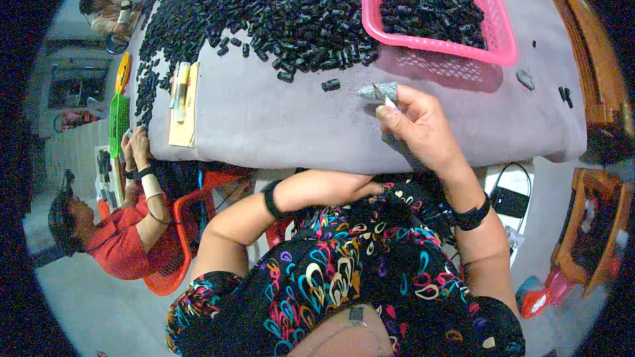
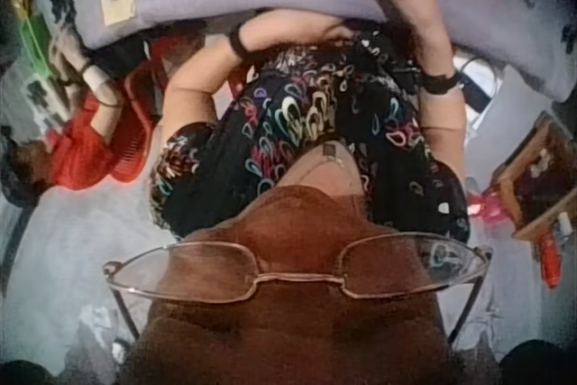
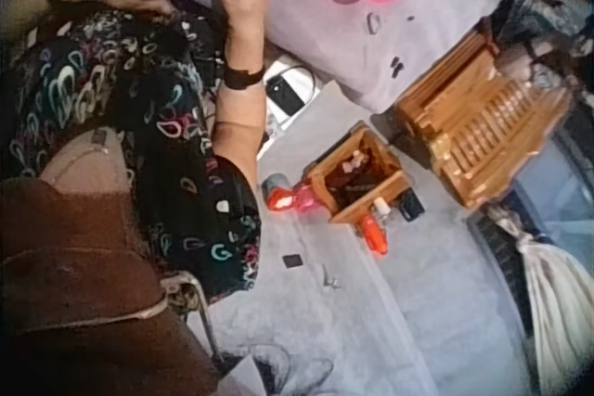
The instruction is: Inspecting and sorting small black plastic shoe components at a production table.
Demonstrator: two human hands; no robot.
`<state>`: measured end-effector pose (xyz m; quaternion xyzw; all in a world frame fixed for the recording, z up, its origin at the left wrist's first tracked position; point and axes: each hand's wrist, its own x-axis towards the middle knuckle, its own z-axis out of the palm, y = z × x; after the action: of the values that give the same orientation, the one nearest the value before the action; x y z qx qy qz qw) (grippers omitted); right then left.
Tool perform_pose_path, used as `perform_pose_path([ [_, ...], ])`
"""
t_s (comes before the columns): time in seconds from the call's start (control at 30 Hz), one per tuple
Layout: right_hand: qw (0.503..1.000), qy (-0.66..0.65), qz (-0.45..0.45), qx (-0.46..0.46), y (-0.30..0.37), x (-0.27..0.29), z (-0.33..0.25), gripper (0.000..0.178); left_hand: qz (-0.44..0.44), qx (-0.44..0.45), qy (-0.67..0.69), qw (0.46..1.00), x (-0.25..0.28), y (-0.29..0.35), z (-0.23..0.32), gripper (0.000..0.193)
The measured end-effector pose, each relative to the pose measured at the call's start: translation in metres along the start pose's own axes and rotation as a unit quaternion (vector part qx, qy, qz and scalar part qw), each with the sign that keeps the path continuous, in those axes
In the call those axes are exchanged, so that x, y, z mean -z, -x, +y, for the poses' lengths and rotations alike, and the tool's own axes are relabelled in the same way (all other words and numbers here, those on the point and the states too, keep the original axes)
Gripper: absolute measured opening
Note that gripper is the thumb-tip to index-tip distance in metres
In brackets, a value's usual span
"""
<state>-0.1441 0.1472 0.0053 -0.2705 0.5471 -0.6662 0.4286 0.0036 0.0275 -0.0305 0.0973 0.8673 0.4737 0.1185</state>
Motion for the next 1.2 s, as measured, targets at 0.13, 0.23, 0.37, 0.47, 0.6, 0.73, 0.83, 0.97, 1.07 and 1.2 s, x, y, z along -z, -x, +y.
perform_pose_path([
  [0.13,1.000,-0.006,0.005,-0.013,0.008,0.003,-0.001,0.029,-0.120,0.030,0.182,0.976,0.055,0.021,0.050,0.033],
  [0.23,1.000,0.002,0.026,0.010,0.007,-0.007,-0.006,0.028,0.168,0.160,0.129,0.964,0.080,0.033,0.053,0.022],
  [0.37,0.998,0.038,0.039,0.025,0.010,-0.010,-0.003,0.026,0.335,0.103,-0.155,0.924,0.106,0.001,0.014,0.016],
  [0.47,0.995,0.080,0.039,0.038,0.012,-0.007,-0.003,0.027,0.299,0.118,-0.173,0.931,0.105,-0.012,0.013,0.015],
  [0.6,0.994,0.075,0.059,0.049,0.010,-0.006,-0.003,0.027,0.277,0.104,-0.219,0.930,0.102,-0.018,-0.003,0.016],
  [0.73,0.996,0.066,0.056,0.017,0.008,-0.004,-0.004,0.025,0.277,0.106,-0.212,0.931,0.101,-0.015,-0.008,0.016],
  [0.83,0.996,0.079,0.047,0.015,0.009,-0.002,-0.003,0.025,0.307,0.128,-0.043,0.942,0.094,-0.009,-0.003,0.016],
  [0.97,0.995,0.081,0.047,0.027,0.009,-0.007,-0.007,0.025,0.259,0.146,0.521,0.800,0.087,0.007,0.009,0.024],
  [1.07,0.985,0.131,0.063,0.091,0.009,-0.014,0.001,0.026,0.249,0.151,0.630,0.720,0.069,0.015,0.009,0.031],
  [1.2,0.959,0.231,0.018,0.161,0.007,-0.011,0.001,0.027,0.267,0.138,0.669,0.680,0.056,0.016,0.015,0.025],
])
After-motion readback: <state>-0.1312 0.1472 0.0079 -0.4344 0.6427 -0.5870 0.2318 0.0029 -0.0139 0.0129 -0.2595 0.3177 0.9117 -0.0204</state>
